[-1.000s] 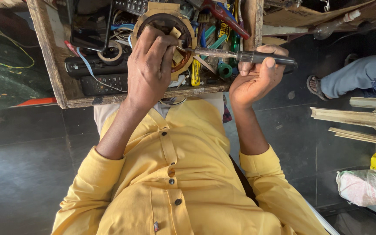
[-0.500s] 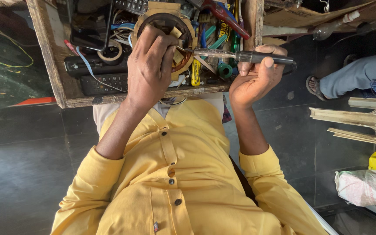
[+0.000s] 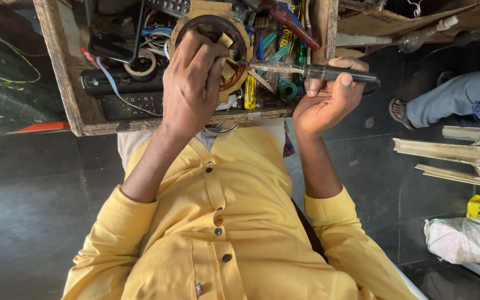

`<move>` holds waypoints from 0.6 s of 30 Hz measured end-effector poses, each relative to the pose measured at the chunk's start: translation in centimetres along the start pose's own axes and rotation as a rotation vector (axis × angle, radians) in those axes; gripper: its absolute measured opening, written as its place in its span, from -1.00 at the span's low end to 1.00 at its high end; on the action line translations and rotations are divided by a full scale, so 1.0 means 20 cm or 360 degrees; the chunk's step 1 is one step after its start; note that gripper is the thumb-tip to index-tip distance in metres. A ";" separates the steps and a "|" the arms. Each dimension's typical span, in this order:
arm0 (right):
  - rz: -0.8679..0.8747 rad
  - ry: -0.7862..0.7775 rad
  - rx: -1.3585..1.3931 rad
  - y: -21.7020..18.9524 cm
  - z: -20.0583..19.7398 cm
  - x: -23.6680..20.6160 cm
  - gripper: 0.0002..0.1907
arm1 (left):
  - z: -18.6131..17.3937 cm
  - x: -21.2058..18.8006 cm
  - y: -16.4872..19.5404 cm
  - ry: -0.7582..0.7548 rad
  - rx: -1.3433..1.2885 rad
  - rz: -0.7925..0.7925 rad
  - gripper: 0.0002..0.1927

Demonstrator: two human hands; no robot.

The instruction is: The person works on a fan motor stator at a cluttered workbench, fitting insulating material into the slots around the copper windings by hand. They use a soldering iron on the windings, pick up a screwdriver, and continue adjusting the wires and slot insulation.

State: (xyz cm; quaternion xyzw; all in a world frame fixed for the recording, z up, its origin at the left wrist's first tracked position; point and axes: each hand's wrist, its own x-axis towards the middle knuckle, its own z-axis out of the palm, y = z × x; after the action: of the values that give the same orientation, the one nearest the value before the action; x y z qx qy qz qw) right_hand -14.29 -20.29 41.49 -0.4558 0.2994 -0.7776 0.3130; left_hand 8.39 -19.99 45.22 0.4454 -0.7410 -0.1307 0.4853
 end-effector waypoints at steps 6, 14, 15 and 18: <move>-0.0007 0.0061 -0.0028 0.01 0.00 0.00 -0.66 | 0.00 0.00 0.00 -0.0011 0.0003 -0.0021 -0.89; -0.0033 0.0043 -0.0040 0.02 -0.01 0.00 -0.68 | 0.00 0.00 0.00 0.0001 -0.0004 -0.0006 -0.89; -0.0037 0.0027 -0.0036 0.02 -0.02 0.00 -0.68 | 0.01 0.00 0.00 0.0002 -0.0004 -0.0009 -0.89; -0.0043 0.0038 -0.0048 0.02 -0.02 0.00 -0.68 | 0.01 -0.01 0.00 0.0006 0.0010 0.0004 -0.89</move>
State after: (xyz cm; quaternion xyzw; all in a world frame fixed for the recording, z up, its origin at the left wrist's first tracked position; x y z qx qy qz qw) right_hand -14.46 -20.39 41.05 -0.4551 0.3088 -0.7825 0.2919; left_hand 8.34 -19.93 45.08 0.4461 -0.7410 -0.1268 0.4856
